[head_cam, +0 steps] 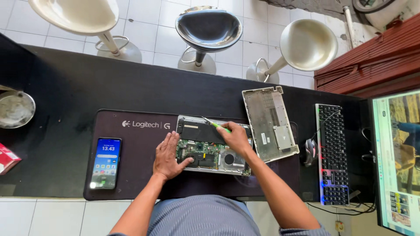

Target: The person uses a green-handled screwdriver to remove screws from a disassembled laptop chassis on a desk. They then disconnect a cable and remove the laptop battery, placing it aside.

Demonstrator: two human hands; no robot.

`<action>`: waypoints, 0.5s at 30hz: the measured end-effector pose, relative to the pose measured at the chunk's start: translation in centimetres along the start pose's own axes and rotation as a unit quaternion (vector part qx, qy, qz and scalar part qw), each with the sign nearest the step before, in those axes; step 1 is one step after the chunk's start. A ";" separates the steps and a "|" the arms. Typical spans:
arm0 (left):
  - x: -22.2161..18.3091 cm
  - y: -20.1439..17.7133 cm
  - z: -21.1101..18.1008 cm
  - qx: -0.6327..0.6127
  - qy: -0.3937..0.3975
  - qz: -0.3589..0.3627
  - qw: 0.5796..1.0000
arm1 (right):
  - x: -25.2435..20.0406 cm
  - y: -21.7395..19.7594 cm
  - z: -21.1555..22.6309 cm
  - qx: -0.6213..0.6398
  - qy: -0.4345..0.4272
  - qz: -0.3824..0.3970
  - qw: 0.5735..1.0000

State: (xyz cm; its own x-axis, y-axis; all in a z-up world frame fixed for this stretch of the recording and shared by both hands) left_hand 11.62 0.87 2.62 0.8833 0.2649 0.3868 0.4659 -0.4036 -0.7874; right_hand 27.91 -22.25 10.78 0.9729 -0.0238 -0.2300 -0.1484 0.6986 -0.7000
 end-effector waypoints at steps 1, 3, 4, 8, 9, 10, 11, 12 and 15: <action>0.1 0.0 0.3 0.001 -0.001 -0.001 1.000 | 0.4 -0.2 0.8 0.000 -0.001 0.001 1.000; 0.1 0.0 0.1 0.006 0.014 -0.025 1.000 | 0.9 -1.1 2.3 -0.041 -0.033 -0.006 0.999; 0.0 0.1 0.2 0.005 0.015 -0.024 1.000 | 1.6 -1.1 2.2 -0.041 -0.032 -0.007 0.999; 0.1 0.0 0.2 0.011 0.024 -0.045 0.999 | 3.1 -1.3 3.2 -0.075 -0.078 0.003 0.994; 0.1 -0.1 0.2 0.013 0.025 -0.052 0.998 | 3.1 -1.2 3.5 -0.096 -0.093 0.016 0.991; 0.1 -0.1 0.1 0.012 0.026 -0.050 0.998 | 3.0 -1.2 3.7 -0.097 -0.092 0.015 0.991; 0.1 -0.1 0.1 0.008 0.027 -0.057 0.998 | 2.8 -1.0 4.0 -0.095 -0.090 0.024 0.991; 0.1 -0.2 0.1 0.004 0.027 -0.064 0.998 | 2.7 -0.8 4.2 -0.094 -0.089 0.033 0.991; 0.1 -0.4 0.1 -0.001 0.025 -0.072 0.997 | 1.8 -0.6 5.4 -0.114 -0.092 0.047 0.988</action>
State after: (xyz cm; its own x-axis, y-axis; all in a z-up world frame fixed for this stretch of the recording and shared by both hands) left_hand 11.56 1.11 2.90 0.8083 0.2768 0.5196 0.5887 -0.3659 -0.7208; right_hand 30.69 -18.87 14.40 0.9657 0.1782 -0.1887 -0.2547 0.5116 -0.8206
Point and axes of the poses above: each hand's wrist, its own x-axis towards the middle knuckle, its own y-axis out of the palm, z = x × y, the point moved 7 cm from there along x, towards the middle knuckle, and after that the axes turned 15 degrees about -z, right-handed, at the moved point
